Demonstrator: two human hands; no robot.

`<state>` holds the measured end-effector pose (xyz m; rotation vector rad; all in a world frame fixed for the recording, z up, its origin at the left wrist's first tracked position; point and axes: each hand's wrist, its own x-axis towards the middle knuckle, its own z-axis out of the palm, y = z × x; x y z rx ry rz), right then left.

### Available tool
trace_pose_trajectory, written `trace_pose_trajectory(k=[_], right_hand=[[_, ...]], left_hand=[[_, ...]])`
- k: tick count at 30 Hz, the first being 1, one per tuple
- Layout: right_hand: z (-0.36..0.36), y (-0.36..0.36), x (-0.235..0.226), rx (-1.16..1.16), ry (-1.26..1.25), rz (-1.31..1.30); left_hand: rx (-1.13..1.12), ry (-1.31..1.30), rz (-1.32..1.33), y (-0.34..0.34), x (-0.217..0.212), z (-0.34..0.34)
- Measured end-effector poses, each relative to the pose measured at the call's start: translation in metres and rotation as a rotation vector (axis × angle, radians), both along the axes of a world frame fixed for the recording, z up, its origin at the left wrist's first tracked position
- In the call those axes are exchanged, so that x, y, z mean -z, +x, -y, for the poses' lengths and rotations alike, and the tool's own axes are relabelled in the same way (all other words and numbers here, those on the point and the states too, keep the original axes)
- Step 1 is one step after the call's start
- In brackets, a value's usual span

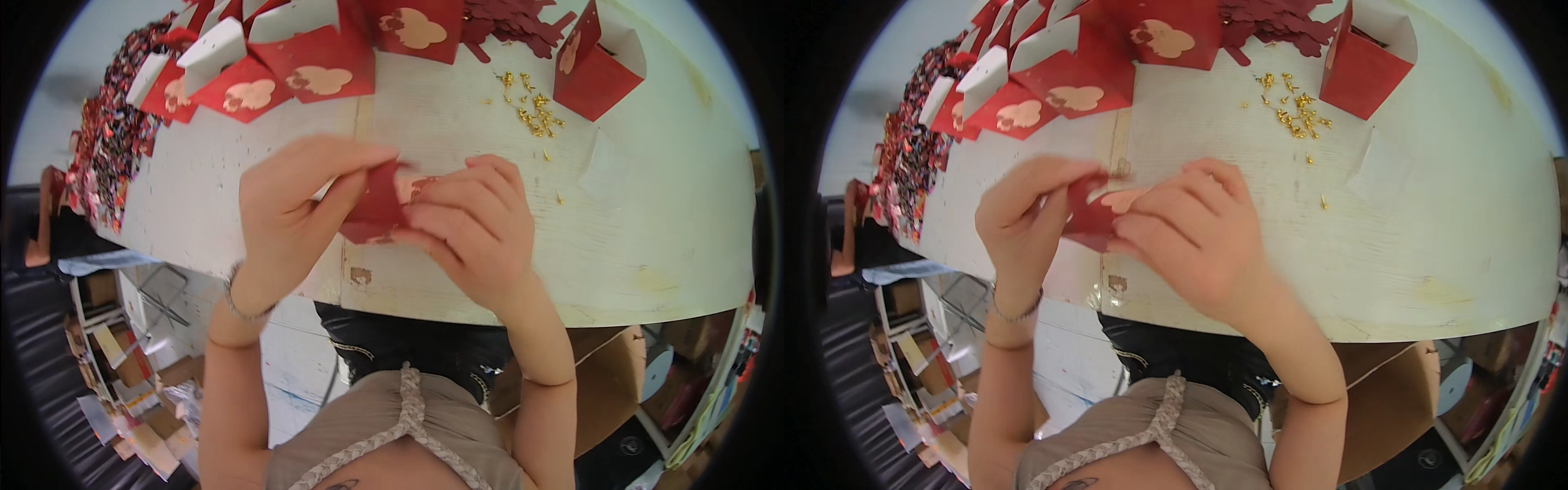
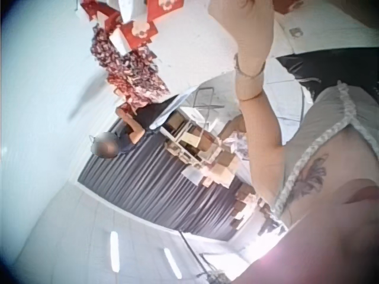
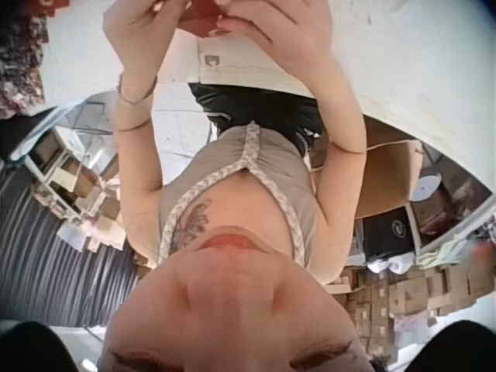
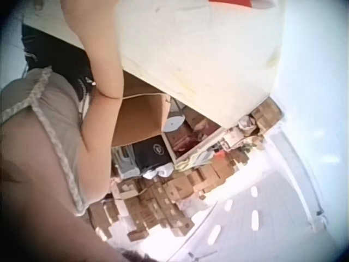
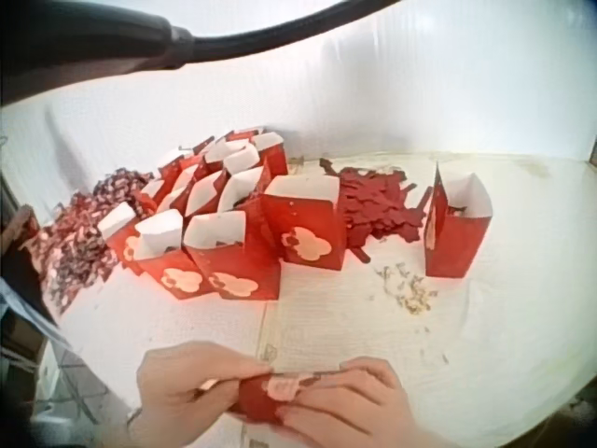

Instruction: The person assembles small red gift boxes by folding flat pieces into box shapes, inserting wrapped candies, and securing the flaps. The person places completed boxes on the table and repeats the process with additional materials.

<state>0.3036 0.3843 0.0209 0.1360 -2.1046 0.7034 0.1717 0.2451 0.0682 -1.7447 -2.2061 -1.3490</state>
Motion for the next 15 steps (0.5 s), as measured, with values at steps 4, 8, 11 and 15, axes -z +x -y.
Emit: trace_pose_trajectory(k=[4,8,11,15], right_hand=[[0.004,0.003,0.005,0.032,-0.044,-0.003],[0.003,0.006,0.004,0.039,-0.064,0.014],[0.003,0.005,0.004,0.042,-0.070,0.018],[0.003,0.005,0.003,0.036,-0.090,0.036]], left_hand=[[-0.165,-0.094,0.692,0.025,-0.005,0.007],[-0.116,-0.090,0.620,0.024,0.000,0.007],[-0.062,-0.051,0.648,0.023,0.004,0.008],[0.025,-0.001,0.628,0.021,0.006,0.005]])
